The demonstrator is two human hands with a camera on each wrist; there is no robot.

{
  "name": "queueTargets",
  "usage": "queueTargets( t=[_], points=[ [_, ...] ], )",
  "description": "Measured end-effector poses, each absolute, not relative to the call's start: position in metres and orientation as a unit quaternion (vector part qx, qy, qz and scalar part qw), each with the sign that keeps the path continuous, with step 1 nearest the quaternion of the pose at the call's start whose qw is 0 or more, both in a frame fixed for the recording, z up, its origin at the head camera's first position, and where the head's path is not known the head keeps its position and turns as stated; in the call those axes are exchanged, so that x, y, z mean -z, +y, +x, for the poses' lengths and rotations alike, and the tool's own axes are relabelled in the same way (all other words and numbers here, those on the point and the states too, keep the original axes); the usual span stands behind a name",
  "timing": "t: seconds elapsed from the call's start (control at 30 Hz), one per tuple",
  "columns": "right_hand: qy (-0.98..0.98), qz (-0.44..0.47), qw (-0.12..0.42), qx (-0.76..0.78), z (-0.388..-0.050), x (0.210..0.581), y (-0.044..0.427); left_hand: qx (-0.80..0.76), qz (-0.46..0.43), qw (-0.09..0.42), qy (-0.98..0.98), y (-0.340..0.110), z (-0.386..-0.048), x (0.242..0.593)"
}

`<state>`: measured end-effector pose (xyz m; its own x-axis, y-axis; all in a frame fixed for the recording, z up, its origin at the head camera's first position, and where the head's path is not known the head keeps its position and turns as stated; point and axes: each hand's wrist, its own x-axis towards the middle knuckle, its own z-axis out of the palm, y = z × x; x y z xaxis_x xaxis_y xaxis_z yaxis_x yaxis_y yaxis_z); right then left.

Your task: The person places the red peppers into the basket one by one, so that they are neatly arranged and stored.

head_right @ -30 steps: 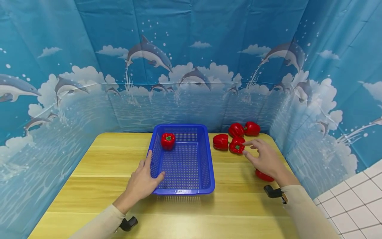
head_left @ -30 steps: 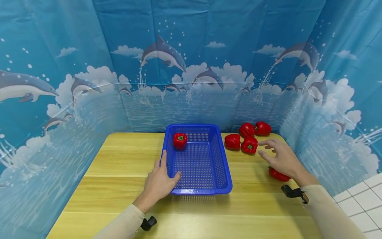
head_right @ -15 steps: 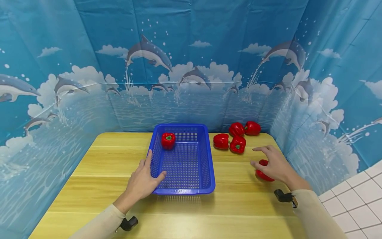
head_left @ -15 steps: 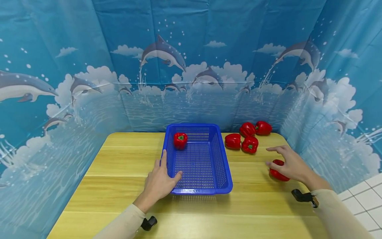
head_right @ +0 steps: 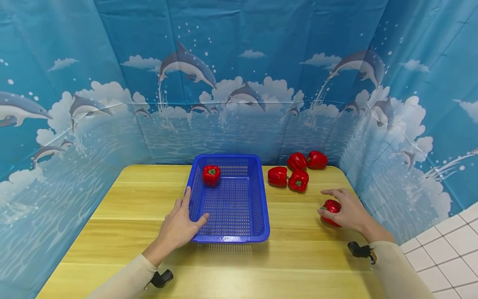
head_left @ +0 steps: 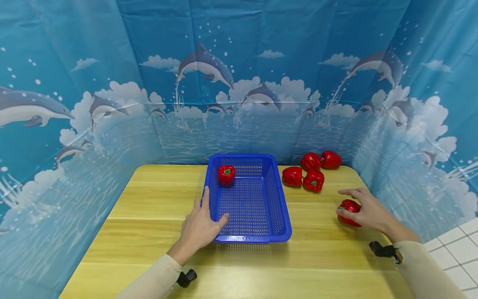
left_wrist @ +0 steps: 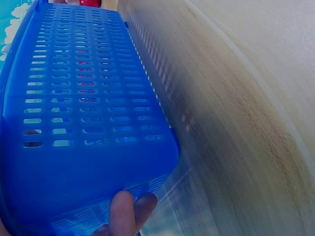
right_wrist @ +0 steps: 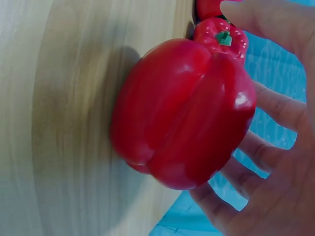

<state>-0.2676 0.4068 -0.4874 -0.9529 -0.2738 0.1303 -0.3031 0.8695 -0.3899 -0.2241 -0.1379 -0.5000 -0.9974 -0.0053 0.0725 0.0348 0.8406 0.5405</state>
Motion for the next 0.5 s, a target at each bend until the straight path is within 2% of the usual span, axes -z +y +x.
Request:
queueTargets(
  t=[0.5],
  points=[
    [-0.964,0.152,0.022,-0.216,-0.268,0.502,0.416,0.287,-0.003,0.030,-0.957,-0.137,-0.223,0.499]
  ],
)
